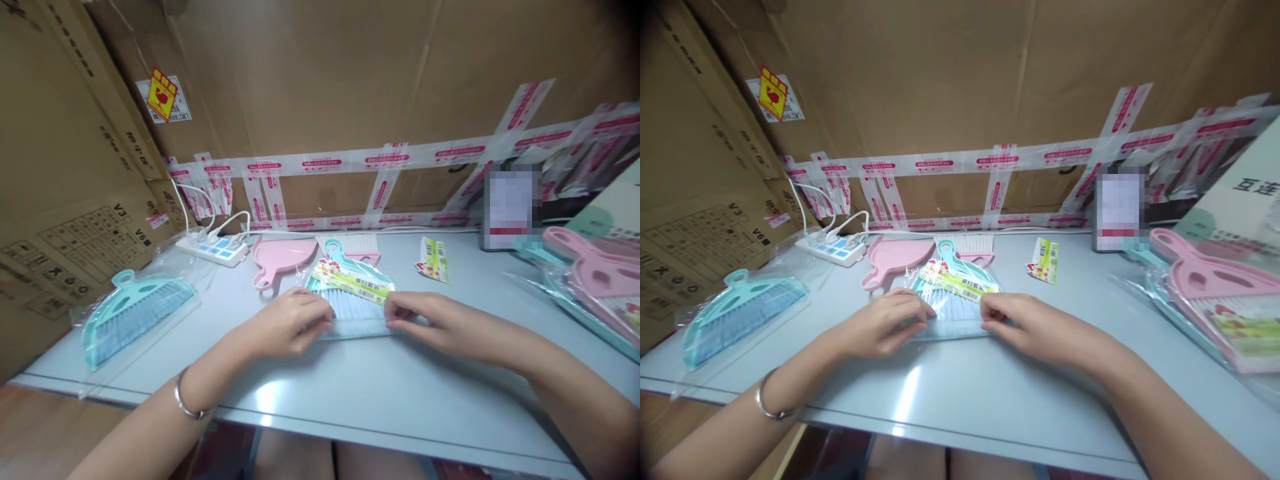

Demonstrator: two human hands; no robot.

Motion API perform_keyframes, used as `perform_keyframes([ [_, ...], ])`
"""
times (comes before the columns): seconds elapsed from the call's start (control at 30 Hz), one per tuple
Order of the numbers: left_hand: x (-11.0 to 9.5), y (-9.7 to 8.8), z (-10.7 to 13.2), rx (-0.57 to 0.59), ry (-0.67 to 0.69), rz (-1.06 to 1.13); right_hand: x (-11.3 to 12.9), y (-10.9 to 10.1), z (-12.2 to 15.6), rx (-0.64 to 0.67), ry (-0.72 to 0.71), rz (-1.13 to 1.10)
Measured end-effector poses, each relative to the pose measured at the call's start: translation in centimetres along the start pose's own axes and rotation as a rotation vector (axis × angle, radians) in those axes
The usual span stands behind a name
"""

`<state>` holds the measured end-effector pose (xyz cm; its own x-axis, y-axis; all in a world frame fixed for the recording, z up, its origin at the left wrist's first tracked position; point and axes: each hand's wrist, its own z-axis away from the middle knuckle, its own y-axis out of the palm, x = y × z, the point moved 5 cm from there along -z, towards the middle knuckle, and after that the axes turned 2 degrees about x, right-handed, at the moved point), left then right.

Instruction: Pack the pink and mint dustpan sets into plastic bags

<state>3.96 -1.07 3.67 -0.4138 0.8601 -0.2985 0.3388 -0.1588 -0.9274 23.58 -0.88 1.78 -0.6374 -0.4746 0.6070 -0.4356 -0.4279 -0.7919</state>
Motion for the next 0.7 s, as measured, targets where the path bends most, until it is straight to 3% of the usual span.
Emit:
perform_keyframes([
  [0.27,2.2,0.4,-0.2,-0.079,-0.275,0.192,-1.6,-0.5,-0.4,-0.177,0.124,0.067],
  [0.43,3.2,0.4,0.2,0.007,-0.427,0.248,-2.4,-1.4,0.1,-0.204,0.151,0.104],
  [0.57,3.5,0.2,0.4,0.054,-0.446,0.310,-3.0,-1.8,0.0,-0.208,0.184,0.054],
  [0.7,3.1,0.1,0.5,0.125,-0.432,0.334,-4.5,-1.1,-0.6,-0.234,0.342,-0.029],
])
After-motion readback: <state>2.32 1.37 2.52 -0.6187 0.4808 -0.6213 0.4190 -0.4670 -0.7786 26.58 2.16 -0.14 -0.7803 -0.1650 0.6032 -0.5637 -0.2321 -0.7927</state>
